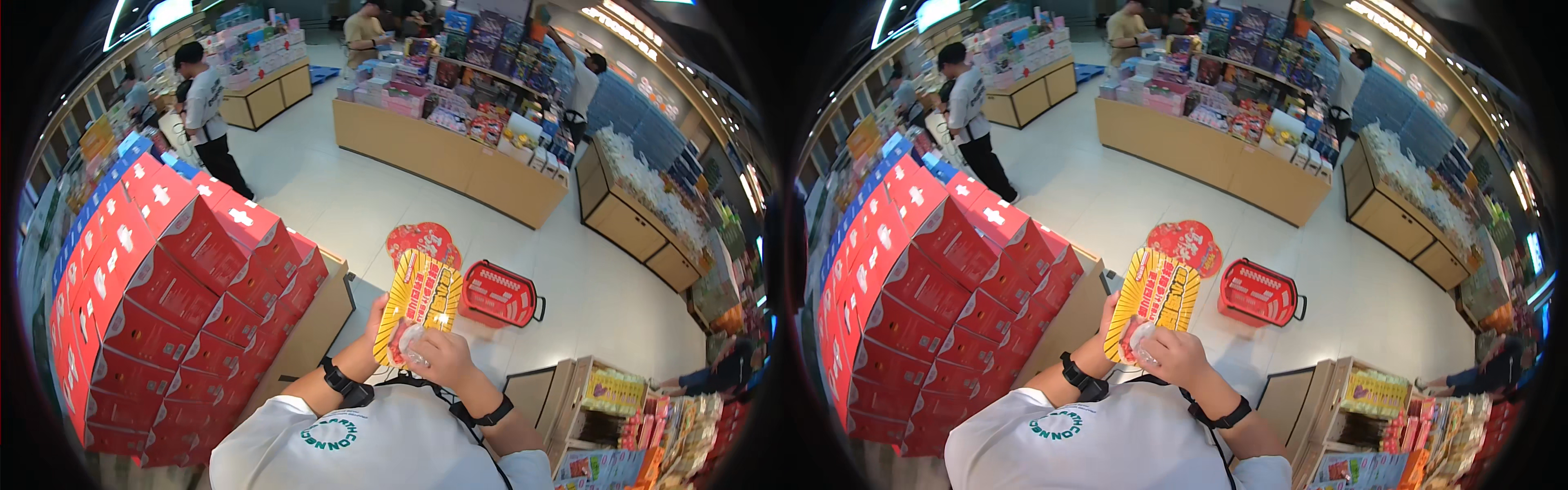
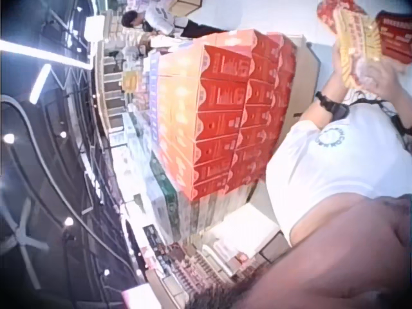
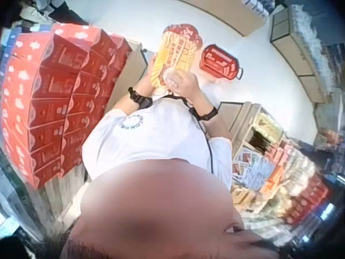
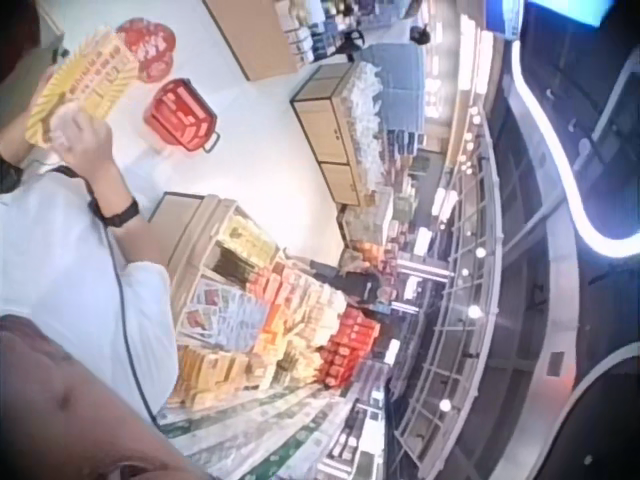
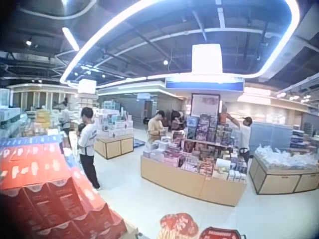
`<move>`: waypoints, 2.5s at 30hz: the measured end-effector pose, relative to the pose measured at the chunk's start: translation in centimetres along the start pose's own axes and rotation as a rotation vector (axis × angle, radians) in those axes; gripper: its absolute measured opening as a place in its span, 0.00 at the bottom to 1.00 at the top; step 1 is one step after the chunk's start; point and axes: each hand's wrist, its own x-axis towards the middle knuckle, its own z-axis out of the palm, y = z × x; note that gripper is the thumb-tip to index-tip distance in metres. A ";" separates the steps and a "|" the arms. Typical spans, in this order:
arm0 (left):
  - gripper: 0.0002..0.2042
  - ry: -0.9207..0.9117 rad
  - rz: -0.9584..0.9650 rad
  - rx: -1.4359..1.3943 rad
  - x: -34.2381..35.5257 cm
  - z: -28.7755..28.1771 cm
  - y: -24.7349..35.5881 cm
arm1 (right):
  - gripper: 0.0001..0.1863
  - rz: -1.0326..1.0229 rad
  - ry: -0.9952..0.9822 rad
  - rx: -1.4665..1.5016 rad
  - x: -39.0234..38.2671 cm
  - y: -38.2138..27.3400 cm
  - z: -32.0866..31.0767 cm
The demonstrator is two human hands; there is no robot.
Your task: Stocking and organizing snack packages on a display shelf in a supermarket.
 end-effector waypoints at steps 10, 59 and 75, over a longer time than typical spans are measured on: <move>0.35 -0.046 0.094 0.148 -1.7 1.6 -3.8 | 0.07 0.134 0.158 0.108 2.7 9.3 -3.5; 0.30 0.249 0.229 0.313 11.3 2.7 -17.5 | 0.12 0.289 -0.103 0.362 -11.7 12.4 -12.9; 0.32 0.126 0.307 0.178 7.9 5.0 -17.0 | 0.10 0.319 0.148 0.288 -9.3 19.1 -11.2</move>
